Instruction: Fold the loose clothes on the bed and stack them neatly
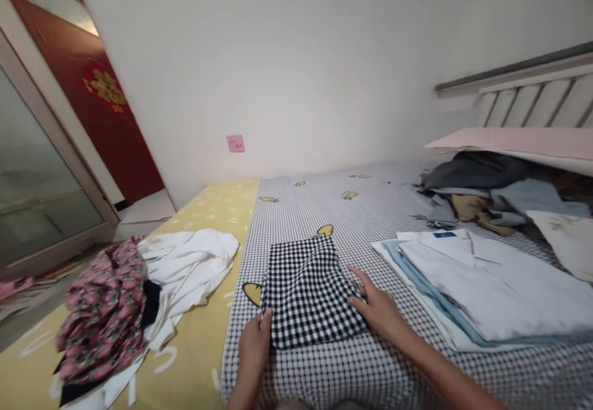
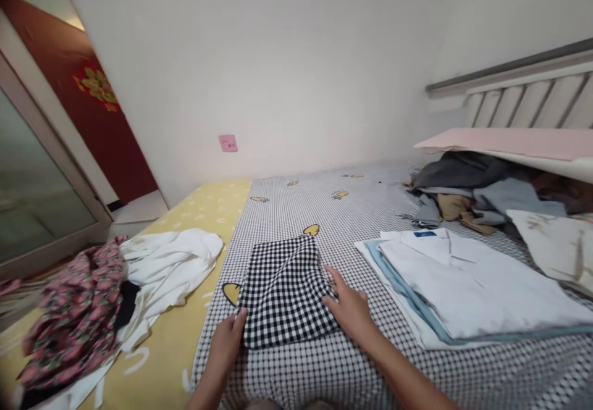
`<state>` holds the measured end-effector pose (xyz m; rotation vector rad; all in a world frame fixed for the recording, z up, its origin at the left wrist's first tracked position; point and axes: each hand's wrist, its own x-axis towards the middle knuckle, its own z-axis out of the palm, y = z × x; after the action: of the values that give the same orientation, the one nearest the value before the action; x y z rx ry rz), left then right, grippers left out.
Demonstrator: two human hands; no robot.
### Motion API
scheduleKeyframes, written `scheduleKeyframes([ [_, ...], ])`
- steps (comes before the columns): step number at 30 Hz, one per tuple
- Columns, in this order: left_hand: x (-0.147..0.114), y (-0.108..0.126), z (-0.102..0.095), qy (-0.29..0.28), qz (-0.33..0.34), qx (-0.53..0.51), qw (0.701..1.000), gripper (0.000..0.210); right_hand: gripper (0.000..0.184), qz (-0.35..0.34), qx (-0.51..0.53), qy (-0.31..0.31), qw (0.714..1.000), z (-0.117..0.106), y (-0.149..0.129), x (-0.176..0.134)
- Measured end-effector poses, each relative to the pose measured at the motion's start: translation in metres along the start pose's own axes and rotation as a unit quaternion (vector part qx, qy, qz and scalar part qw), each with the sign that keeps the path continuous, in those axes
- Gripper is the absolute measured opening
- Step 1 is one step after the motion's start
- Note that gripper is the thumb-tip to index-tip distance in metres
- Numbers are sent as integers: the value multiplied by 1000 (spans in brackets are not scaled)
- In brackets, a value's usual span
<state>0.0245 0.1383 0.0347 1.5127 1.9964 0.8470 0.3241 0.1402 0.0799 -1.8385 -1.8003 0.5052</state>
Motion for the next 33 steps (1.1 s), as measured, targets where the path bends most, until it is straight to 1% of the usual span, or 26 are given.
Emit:
scheduleKeyframes([
  [2, -3, 4, -1, 17, -1, 11, 1000, 42, 66, -30, -18, 1, 999, 2, 1, -17],
  [3, -5, 6, -1, 28, -3, 19, 999, 39, 63, -32, -49, -14, 998, 0, 3, -22],
  [5, -11, 8, 1, 51, -12, 34, 998, 35, 57, -14, -145, -59, 988, -6, 9, -27],
  [6, -13, 10, 2, 60, -16, 40, 997, 34, 54, -1, -193, -71, 979, -11, 11, -28],
  [7, -16, 11, 3, 69, -20, 44, 996, 34, 52, 7, -231, -65, 971, -16, 11, -27],
  [9, -19, 12, 5, 80, -27, 48, 995, 35, 52, 0, -269, -4, 963, -23, 6, -22],
  [11, -22, 14, 5, 87, -33, 46, 995, 35, 55, -47, -258, 80, 962, -21, -8, -15],
  [12, -23, 15, 5, 89, -36, 44, 994, 35, 56, -86, -240, 106, 961, -15, -17, -12],
  [13, -24, 16, 6, 91, -39, 42, 994, 35, 57, -131, -218, 113, 961, -7, -25, -8],
  [14, -25, 17, 6, 93, -41, 40, 994, 35, 57, -176, -194, 100, 960, 5, -32, -5],
  [16, -27, 17, 6, 98, -43, 39, 993, 35, 57, -237, -156, 29, 959, 33, -40, -1],
  [18, -28, 16, 5, 100, -42, 41, 993, 34, 57, -246, -141, -51, 958, 61, -39, 2],
  [19, -29, 15, 4, 100, -41, 42, 993, 33, 56, -240, -139, -77, 958, 73, -36, 3],
  [21, -30, 15, -1, 101, -50, 42, 993, 36, 54, -234, -135, -92, 959, 87, -28, 5],
  [22, -30, 17, -3, 114, -65, 47, 990, 39, 54, -235, -131, -89, 959, 91, -24, 5],
  [23, -30, 22, -6, 143, -77, 59, 985, 42, 54, -239, -126, -85, 959, 92, -22, 6],
  [24, -31, 28, -8, 187, -80, 77, 976, 44, 53, -242, -122, -80, 959, 92, -20, 6],
  [25, -31, 36, -9, 237, -68, 100, 964, 46, 53, -243, -121, -77, 959, 92, -19, 7],
  [26, -32, 46, -8, 285, -36, 126, 950, 46, 53, -244, -121, -74, 959, 91, -18, 7],
  [27, -31, 55, -5, 317, 14, 154, 936, 48, 53, -243, -124, -72, 959, 90, -19, 7],
  [28, -29, 64, -1, 324, 80, 179, 926, 50, 52, -243, -129, -70, 959, 89, -20, 7],
  [29, -27, 70, 4, 303, 148, 202, 919, 52, 52, -245, -134, -67, 958, 89, -20, 6],
  [30, -23, 73, 11, 263, 205, 222, 916, 54, 52, -248, -137, -64, 957, 89, -21, 6],
  [31, -18, 72, 18, 209, 246, 237, 916, 54, 52, -251, -140, -62, 956, 90, -22, 6],
  [32, -12, 67, 25, 153, 269, 246, 918, 53, 52, -253, -140, -62, 955, 90, -22, 6],
  [33, -7, 60, 32, 106, 273, 251, 923, 50, 53, -254, -139, -63, 955, 91, -22, 6],
])
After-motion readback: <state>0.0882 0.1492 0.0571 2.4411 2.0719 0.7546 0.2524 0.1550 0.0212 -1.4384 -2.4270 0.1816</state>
